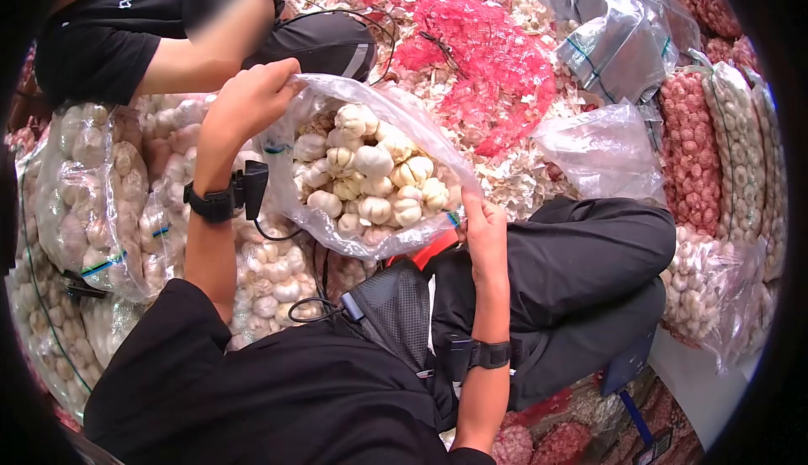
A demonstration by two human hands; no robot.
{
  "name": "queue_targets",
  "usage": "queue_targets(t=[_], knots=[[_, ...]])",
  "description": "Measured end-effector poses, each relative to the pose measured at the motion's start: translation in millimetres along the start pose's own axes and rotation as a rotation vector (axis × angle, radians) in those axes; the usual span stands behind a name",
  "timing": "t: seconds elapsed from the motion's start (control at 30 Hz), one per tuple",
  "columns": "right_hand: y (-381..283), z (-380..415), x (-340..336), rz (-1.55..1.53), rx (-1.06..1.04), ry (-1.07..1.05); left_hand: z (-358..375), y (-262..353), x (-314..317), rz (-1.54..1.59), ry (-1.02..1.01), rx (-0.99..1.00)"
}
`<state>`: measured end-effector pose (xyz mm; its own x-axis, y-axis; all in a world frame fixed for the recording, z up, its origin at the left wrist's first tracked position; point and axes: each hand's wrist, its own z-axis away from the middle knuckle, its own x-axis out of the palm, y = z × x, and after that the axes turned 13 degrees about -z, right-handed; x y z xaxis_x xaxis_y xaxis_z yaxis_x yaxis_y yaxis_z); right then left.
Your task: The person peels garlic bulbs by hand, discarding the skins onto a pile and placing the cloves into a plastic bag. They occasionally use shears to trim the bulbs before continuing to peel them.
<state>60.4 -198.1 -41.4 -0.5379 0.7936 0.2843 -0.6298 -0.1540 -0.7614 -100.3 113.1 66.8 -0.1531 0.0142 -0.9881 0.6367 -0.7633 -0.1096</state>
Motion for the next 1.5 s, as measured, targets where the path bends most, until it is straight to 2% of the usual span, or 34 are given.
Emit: queue_targets(t=[0.03, 0.1, 0.2, 0.23, 0.27, 0.3, 0.33, 0.4, 0.43, 0.47, 0.53, 0.67, 0.7, 0.87, 0.93, 0.97, 1.03, 1.1, 1.13, 1.2, 1.23, 1.3, 1.33, 1.4, 1.5], knots=[[3.8, -1.2, -2.3, -0.001, -0.001, 0.000, -0.5, -0.3, 0.4, 0.021, -0.047, -0.001], [15.3, -3.2, -7.4, 0.203, -0.010, -0.023, -1.7, -2.6, 4.5, 0.043, -0.097, -0.003], [23.0, -4.4, -4.4, 0.213, 0.067, -0.041, -1.7, -5.9, 9.3, 0.041, -0.165, 0.005], [17.0, 2.5, 0.7, 0.188, 0.181, 0.003, 2.7, -4.8, 5.1, 0.059, -0.306, -0.005], [13.9, 5.9, 5.1, 0.189, 0.180, 0.002, 5.6, -4.5, 2.9, 0.076, -0.446, -0.017], [12.1, 8.4, 8.5, 0.100, 0.223, 0.028, 1.8, -10.4, 6.3, 0.042, -0.553, 0.079], [12.1, 9.9, 10.2, 0.010, 0.267, 0.053, 2.7, -14.6, 9.9, 0.042, -0.555, 0.076], [12.5, 9.6, 8.3, -0.017, 0.281, 0.067, 4.2, -18.2, 11.3, 0.156, -0.524, 0.291], [12.4, 8.9, 6.5, -0.046, 0.291, 0.084, -0.1, -17.1, 8.7, 0.173, -0.564, 0.309], [13.2, 7.9, 4.2, -0.047, 0.292, 0.086, 0.1, -17.3, 4.8, 0.173, -0.566, 0.310], [13.7, 5.7, 1.2, -0.233, 0.246, 0.061, 1.7, -15.1, -8.7, 0.288, -0.586, 0.087], [15.3, 2.2, -4.7, -0.495, 0.179, -0.008, 7.5, -23.2, -26.8, 0.331, -0.384, 0.020], [4.3, 7.4, 12.5, -0.533, 0.178, 0.100, 5.8, -27.2, -27.1, 0.449, -0.377, 0.033], [7.0, 2.4, -5.1, -0.505, 0.137, 0.034, 8.2, -40.8, -29.5, 0.600, -0.320, -0.009], [3.8, -1.8, -8.2, -0.224, 0.060, 0.107, 9.7, -44.7, -24.5, 0.625, -0.286, -0.008], [0.6, 0.8, -11.8, -0.202, 0.124, 0.122, 10.1, -47.0, -22.3, 0.621, -0.255, 0.016], [1.9, 1.0, -8.1, -0.205, 0.119, 0.100, 10.7, -47.1, -21.9, 0.620, -0.223, 0.046], [2.3, 0.5, -2.4, -0.192, 0.094, 0.089, 13.3, -42.9, -24.8, 0.564, -0.175, -0.058], [7.7, -0.9, -1.1, -0.183, 0.074, 0.073, 12.5, -38.4, -30.0, 0.572, -0.164, -0.050], [11.6, 0.1, -5.4, -0.185, 0.098, 0.023, 10.7, -33.9, -40.4, 0.469, -0.298, -0.187], [9.6, 0.0, -5.9, -0.186, 0.088, 0.027, 8.2, -39.9, -30.1, 0.376, -0.126, 0.003], [6.3, 1.1, -6.7, 0.052, 0.043, 0.041, 5.1, -41.3, -23.5, 0.333, -0.152, 0.027], [6.7, 0.7, -6.3, 0.051, 0.035, 0.044, 5.6, -38.3, -25.8, 0.287, -0.184, 0.040], [13.2, -5.1, -7.0, 0.100, -0.059, 0.106, 5.8, -33.2, -19.8, 0.272, -0.096, 0.080], [33.4, -16.4, -15.1, 0.207, -0.109, 0.092, 6.3, -17.3, -24.6, 0.250, -0.196, 0.064]])
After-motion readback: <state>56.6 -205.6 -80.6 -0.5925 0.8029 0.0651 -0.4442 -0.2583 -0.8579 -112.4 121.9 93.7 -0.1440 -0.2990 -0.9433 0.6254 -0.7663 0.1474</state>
